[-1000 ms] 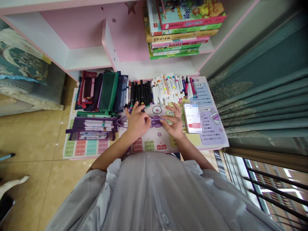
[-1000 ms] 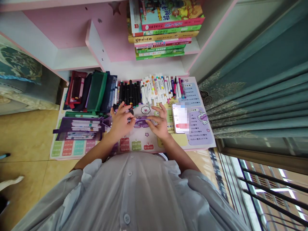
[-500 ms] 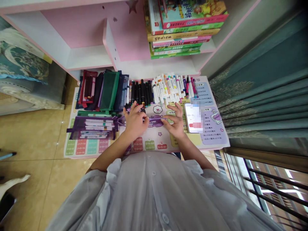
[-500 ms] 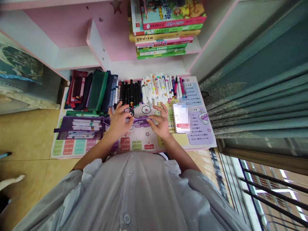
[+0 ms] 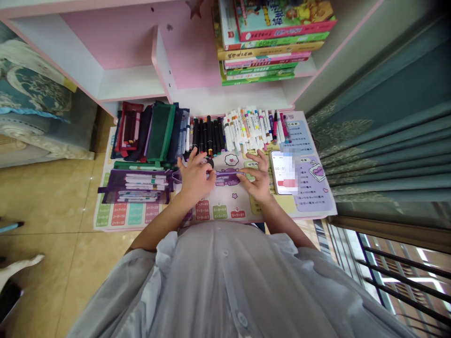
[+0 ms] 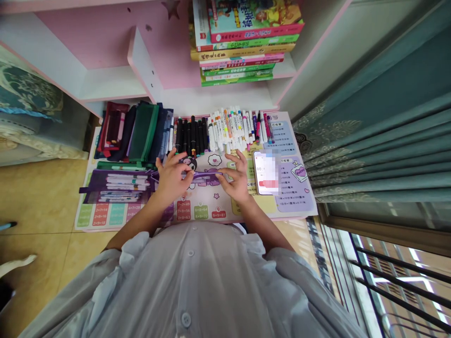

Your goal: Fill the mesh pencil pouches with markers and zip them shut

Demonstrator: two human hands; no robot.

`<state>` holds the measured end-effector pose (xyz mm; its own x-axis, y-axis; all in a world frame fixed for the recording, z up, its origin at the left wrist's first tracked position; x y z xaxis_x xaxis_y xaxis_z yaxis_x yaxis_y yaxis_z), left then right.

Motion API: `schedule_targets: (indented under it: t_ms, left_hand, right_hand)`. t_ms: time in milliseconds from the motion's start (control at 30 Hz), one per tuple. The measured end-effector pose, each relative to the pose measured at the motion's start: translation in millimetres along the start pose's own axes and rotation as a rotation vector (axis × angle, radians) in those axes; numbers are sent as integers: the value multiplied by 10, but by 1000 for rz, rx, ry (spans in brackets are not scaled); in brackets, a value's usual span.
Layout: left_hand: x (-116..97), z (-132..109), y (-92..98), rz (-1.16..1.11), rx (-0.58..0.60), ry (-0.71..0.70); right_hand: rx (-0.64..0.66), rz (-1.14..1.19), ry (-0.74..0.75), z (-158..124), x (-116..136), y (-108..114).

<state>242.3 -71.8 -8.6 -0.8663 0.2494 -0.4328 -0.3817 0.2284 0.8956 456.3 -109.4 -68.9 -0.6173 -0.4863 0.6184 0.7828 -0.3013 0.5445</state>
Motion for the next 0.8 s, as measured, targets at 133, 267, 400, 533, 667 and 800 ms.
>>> schedule_targets:
  t_ms: [133, 267, 400, 533, 667, 800]
  left_hand:
    - [17, -6, 3, -7, -7, 6]
    - [28, -11, 12, -7, -7, 9]
    - [46, -17, 28, -4, -7, 11]
    - [64, -27, 34, -1, -2, 13]
    - [77, -36, 43, -4, 1, 30]
    - [89, -42, 59, -15, -1, 41]
  right_hand:
    - [1, -13, 2, 1, 10, 1]
    - [15, -35, -12, -2, -1, -2]
    - [0, -14, -3, -2, -3, -4]
    - [7, -11, -15, 3, -8, -7]
    - [10, 0, -14, 2, -9, -1]
    - [9, -35, -23, -5, -20, -1]
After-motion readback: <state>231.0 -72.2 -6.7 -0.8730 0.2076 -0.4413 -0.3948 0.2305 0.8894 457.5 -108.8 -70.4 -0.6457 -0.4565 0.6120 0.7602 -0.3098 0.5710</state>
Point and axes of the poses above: each hand's wrist, its own z-axis towards the middle knuckle, its own y-axis out of the back of the hand, x = y × z, the point moved 5 cm from there along z, towards the middle knuckle, and after that the axes turned 9 degrees about x, right-handed, at the moved point
